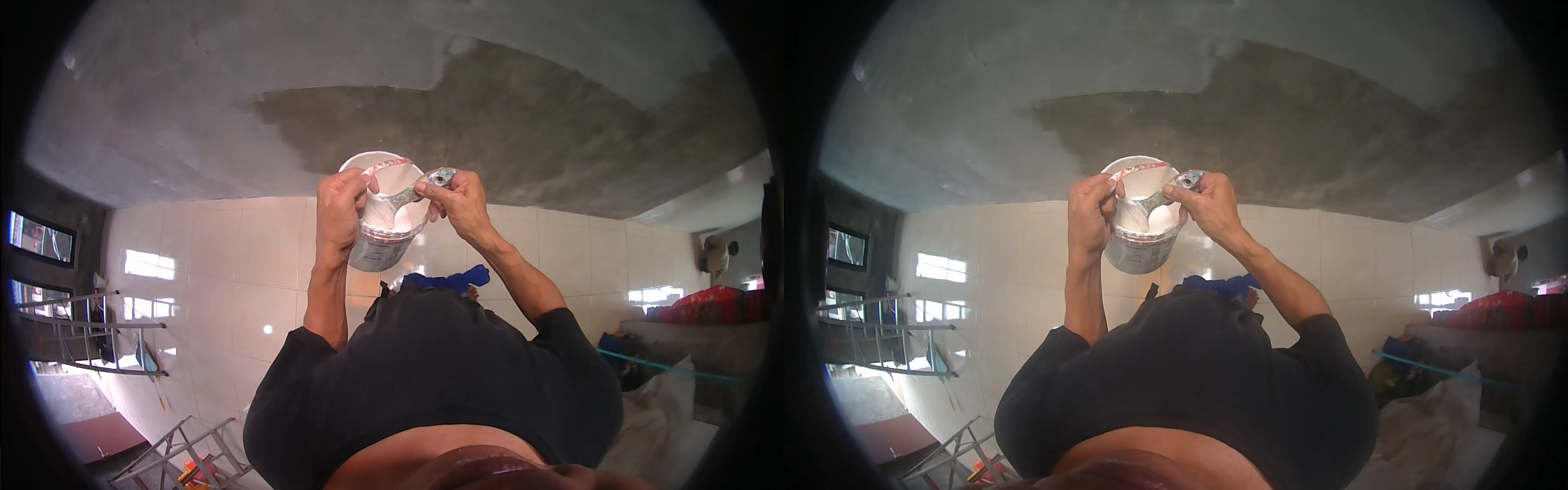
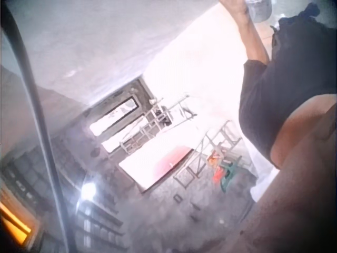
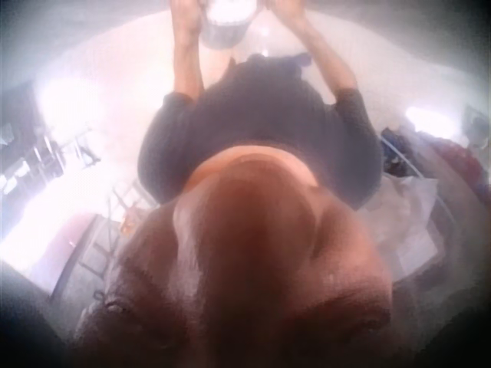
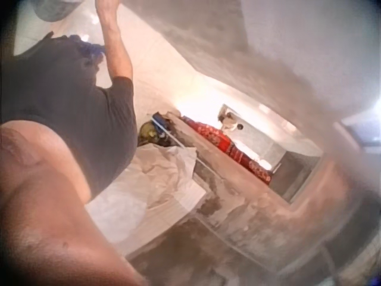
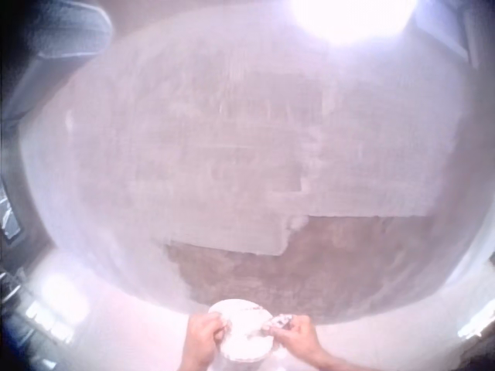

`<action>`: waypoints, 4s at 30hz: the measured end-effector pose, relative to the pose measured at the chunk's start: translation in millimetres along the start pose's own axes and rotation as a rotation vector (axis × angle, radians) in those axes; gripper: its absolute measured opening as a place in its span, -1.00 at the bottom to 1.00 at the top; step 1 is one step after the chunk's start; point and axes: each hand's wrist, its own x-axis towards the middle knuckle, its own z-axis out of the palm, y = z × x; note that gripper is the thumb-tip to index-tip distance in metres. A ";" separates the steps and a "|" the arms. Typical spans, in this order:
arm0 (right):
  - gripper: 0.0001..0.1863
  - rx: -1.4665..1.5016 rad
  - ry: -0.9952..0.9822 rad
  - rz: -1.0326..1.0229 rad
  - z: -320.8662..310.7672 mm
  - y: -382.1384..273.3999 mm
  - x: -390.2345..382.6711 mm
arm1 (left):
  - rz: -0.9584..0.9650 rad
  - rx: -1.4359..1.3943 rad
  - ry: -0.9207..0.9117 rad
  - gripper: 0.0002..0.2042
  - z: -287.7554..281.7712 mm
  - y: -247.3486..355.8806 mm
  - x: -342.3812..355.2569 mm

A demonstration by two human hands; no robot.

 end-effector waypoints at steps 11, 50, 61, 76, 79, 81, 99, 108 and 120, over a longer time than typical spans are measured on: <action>-0.78 -0.683 0.200 -0.701 11.8 29.7 7.7 | -0.061 0.019 -0.022 -0.76 -10.8 -5.6 2.3; -0.77 -0.150 0.132 -0.188 7.8 -5.5 -15.0 | -0.041 0.012 -0.085 -0.78 -3.4 9.7 3.9; -0.81 -0.137 0.114 -0.226 -9.6 -10.0 -10.5 | -0.045 0.028 -0.004 -0.78 9.3 17.6 -5.0; -0.80 -0.531 0.272 -0.829 -10.6 -12.7 -17.2 | 0.005 0.117 0.009 -0.76 14.4 27.5 -5.8; -0.80 -0.215 0.137 -0.404 -8.9 -24.8 -20.6 | -0.007 0.128 0.005 -0.76 17.2 29.9 -4.5; -0.79 -0.011 0.049 -0.207 -8.3 -30.5 -19.2 | 0.020 0.137 0.007 -0.76 18.0 26.9 -2.3; -0.85 0.043 -0.041 -0.123 -38.3 -12.6 -6.2 | -0.011 0.121 0.093 -0.76 26.8 31.0 -10.6; -0.81 0.080 -0.086 -0.001 -35.3 -0.3 2.8 | -0.045 0.092 0.143 -0.77 24.4 24.5 -9.1; -0.82 0.398 -0.067 0.075 -49.0 11.5 7.3 | -0.068 0.122 0.185 -0.77 28.1 24.1 -7.8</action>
